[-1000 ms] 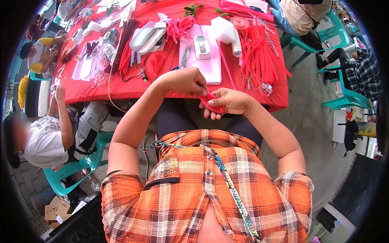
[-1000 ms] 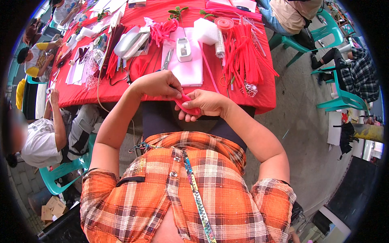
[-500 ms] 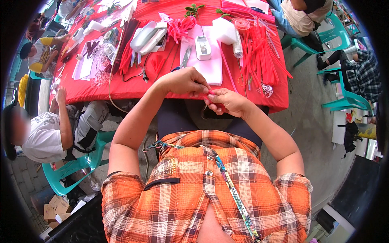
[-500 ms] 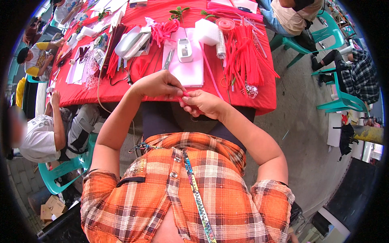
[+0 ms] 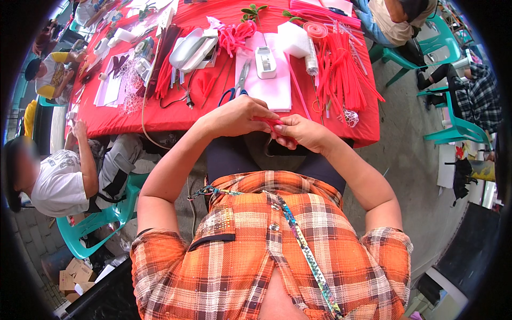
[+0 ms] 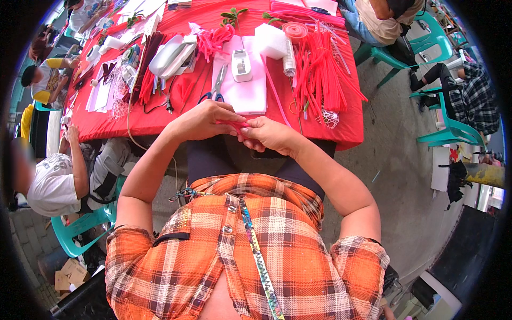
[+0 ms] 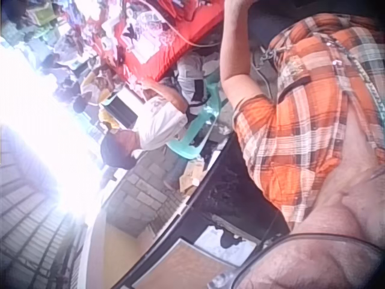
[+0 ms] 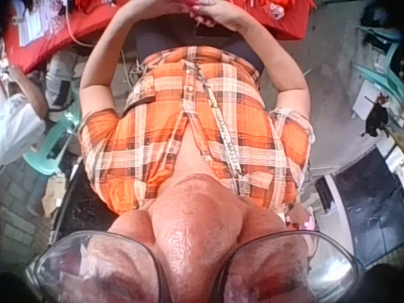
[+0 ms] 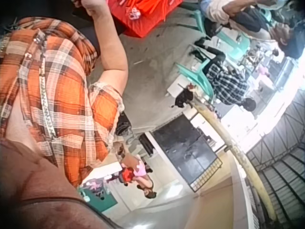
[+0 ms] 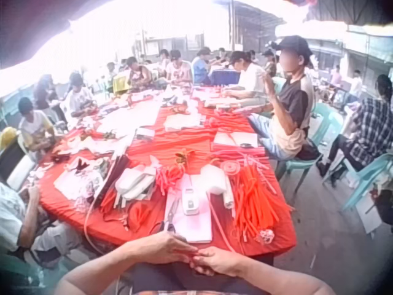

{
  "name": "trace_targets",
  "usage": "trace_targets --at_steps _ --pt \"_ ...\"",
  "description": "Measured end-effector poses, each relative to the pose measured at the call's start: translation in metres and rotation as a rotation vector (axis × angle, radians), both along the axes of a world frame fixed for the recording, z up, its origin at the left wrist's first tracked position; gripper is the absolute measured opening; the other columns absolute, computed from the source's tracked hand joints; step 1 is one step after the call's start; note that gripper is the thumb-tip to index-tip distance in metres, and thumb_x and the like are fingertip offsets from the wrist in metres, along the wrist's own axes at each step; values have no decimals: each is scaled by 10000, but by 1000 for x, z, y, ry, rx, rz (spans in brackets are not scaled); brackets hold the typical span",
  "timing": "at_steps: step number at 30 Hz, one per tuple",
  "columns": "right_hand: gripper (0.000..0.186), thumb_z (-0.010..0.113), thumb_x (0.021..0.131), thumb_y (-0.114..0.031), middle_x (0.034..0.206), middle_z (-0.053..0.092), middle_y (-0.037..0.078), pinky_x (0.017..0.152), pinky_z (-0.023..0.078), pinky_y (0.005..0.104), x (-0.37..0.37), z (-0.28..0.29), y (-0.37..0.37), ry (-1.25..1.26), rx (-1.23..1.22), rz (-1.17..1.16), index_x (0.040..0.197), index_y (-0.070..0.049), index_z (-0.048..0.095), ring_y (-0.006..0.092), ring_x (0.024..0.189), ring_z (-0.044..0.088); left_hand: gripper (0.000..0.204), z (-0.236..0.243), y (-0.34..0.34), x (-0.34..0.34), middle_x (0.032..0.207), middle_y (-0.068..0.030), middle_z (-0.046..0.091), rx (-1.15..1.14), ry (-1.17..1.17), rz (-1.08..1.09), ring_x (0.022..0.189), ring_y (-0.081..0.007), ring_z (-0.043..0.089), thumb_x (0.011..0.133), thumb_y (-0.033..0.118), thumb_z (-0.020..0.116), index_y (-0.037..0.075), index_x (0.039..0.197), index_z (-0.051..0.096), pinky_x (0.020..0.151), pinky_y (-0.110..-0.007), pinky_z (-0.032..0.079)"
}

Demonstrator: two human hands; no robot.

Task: The person assembles artificial flowers by folding and tying pink ribbons around a green stem.

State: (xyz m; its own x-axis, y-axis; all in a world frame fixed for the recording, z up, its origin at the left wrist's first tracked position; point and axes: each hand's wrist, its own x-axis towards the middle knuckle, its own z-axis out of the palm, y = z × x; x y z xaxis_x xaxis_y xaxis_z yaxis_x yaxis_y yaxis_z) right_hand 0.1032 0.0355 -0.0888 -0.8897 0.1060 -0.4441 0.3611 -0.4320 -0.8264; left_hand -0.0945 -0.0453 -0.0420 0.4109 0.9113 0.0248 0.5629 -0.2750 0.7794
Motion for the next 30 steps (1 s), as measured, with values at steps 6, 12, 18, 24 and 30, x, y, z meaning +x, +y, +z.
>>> trace_targets --at_steps 6,12,18,24,30 --pt "274 488 935 -293 630 525 -10 476 375 183 1 2 0 -1 9 9 855 -47 579 55 501 448 301 -7 -1 -2 802 -133 629 -25 -88 18 687 -243 608 760 133 680 45 1046 651 642 -318 465" --pt "278 504 928 -297 632 540 -12 472 392 186 2 2 2 11 -102 4 857 -44 592 57 497 467 266 -6 -3 0 753 -129 607 57 -73 33 654 -237 595 778 127 662 39 1029 656 609 -318 460" --pt "275 503 928 -293 632 530 -10 472 386 184 5 5 3 28 -156 13 853 -43 592 54 498 456 232 -5 -4 1 726 -127 595 126 -14 25 642 -248 591 788 117 650 17 997 658 599 -321 459" --pt "269 494 933 -285 631 516 -17 492 382 186 3 3 2 48 -26 17 852 -46 585 52 512 448 217 -12 -3 2 746 -131 622 -2 -96 87 664 -200 606 794 100 647 -12 980 652 620 -293 469" --pt "281 493 932 -303 680 560 6 521 415 196 6 -2 0 83 -96 14 922 -41 595 76 549 498 161 -7 -1 5 726 -79 635 -215 -226 161 655 -87 567 800 84 640 -30 914 650 606 -247 463"
